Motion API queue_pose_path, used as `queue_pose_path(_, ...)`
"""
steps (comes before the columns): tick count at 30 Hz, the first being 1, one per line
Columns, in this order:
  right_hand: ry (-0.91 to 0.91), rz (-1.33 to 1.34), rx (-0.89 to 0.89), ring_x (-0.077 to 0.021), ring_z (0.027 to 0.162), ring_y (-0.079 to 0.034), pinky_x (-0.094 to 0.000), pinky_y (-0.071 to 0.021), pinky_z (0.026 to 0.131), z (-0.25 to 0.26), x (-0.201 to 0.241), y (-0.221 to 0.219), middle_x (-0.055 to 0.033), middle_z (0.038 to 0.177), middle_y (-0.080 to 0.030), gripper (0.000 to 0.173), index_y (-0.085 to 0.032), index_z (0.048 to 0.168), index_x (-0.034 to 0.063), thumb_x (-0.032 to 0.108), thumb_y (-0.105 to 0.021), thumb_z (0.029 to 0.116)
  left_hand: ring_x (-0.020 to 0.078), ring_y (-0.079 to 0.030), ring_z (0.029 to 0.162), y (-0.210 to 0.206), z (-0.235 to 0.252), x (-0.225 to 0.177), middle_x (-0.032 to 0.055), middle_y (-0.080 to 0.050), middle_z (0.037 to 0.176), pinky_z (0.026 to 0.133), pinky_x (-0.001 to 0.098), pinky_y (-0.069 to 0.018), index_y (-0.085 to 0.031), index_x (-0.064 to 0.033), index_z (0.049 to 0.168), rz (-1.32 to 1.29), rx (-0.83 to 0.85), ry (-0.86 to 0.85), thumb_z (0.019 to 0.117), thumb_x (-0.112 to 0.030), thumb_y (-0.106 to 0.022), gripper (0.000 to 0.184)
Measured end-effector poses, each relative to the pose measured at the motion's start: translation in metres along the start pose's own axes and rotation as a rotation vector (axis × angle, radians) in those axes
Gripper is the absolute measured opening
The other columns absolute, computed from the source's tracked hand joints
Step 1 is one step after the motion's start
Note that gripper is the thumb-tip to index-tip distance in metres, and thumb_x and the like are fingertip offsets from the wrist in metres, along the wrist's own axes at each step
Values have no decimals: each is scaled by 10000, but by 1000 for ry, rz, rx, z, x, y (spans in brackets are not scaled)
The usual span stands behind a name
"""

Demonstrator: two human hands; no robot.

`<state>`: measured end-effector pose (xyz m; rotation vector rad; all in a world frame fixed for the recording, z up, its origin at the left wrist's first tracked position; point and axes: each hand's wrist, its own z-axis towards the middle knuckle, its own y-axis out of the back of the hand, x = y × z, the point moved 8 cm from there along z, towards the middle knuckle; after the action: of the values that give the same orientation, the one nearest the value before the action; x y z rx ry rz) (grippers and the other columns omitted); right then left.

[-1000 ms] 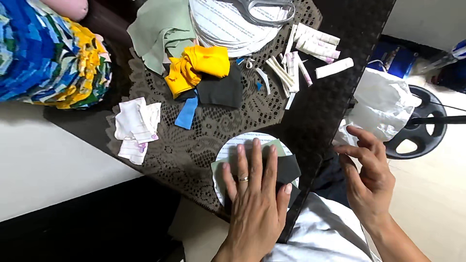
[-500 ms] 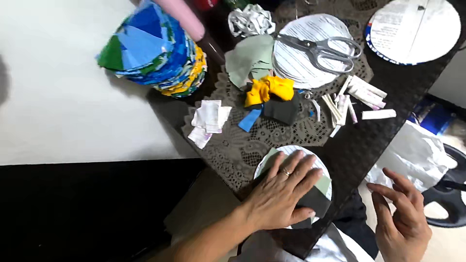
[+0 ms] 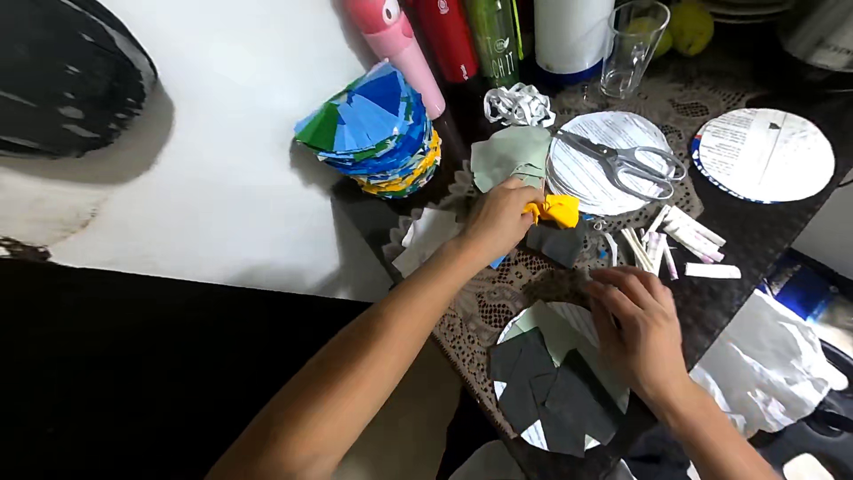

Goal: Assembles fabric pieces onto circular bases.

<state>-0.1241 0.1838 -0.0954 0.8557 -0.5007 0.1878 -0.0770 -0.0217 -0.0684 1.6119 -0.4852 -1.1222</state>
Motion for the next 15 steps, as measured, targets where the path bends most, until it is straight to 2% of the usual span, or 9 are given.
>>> queue_pose_path(3, 0, -67, 111, -397, 1096, -657, -568, -519, 833, 31, 1, -33, -146, 1206, -709, 262, -773, 1154, 105, 158, -614, 953, 284, -671, 1039, 3, 17, 14, 165, -699, 1120, 929, 484, -533, -740, -29, 1113, -136, 69, 85, 960, -44, -637, 185)
queue_pose_path(5, -21, -113, 182, -430, 1164, -617, -602, -502, 860, 42, -4, -49, -176, 1322, -655, 347, -733, 1249, 82, 200, -699, 925, 262, -679, 970, 8, 27, 22, 150, -714, 1060, 886, 491, -537, -738, -26, 1084, -219, 104, 163, 946, -68, -679, 156)
queue_pose_path(6, -27, -127, 193, -435, 1174, -615, -607, -503, 871, 46, -7, -52, -183, 1334, -649, 372, -725, 1264, 70, 219, -716, 923, 250, -674, 942, 12, 32, 25, 148, -710, 1039, 868, 482, -539, -733, -20, 1077, -266, 114, 200, 940, -73, -697, 151)
queue_pose_path(10, 50, -143, 136, -393, 1132, -665, -553, -541, 857, 44, -10, -52, -160, 1254, -706, 267, -767, 1161, 55, 182, -647, 958, 172, -643, 866, 28, 43, 29, 119, -688, 1000, 804, 372, -536, -707, -12, 1076, -444, 117, 276, 947, -57, -683, 139)
queue_pose_path(13, 135, -117, 92, -360, 1066, -692, -505, -549, 843, 40, -10, -51, -139, 1198, -733, 266, -786, 1121, 68, 163, -583, 978, 151, -644, 844, 36, 51, 24, 104, -688, 997, 776, 339, -541, -705, -11, 1073, -472, 75, 235, 938, -39, -686, 139)
queue_pose_path(14, 152, -99, 98, -354, 1067, -691, -499, -547, 850, 39, -10, -52, -130, 1198, -735, 271, -789, 1124, 82, 167, -575, 982, 153, -652, 865, 35, 55, 22, 106, -691, 1024, 787, 347, -545, -705, -17, 1096, -462, 64, 205, 940, -58, -696, 161)
queue_pose_path(15, 165, -81, 109, -350, 1082, -685, -500, -545, 862, 39, -10, -52, -119, 1208, -734, 271, -791, 1130, 102, 170, -573, 985, 184, -665, 956, 34, 57, 21, 125, -693, 1109, 860, 388, -546, -702, -20, 1157, -456, 57, 174, 945, -79, -704, 220)
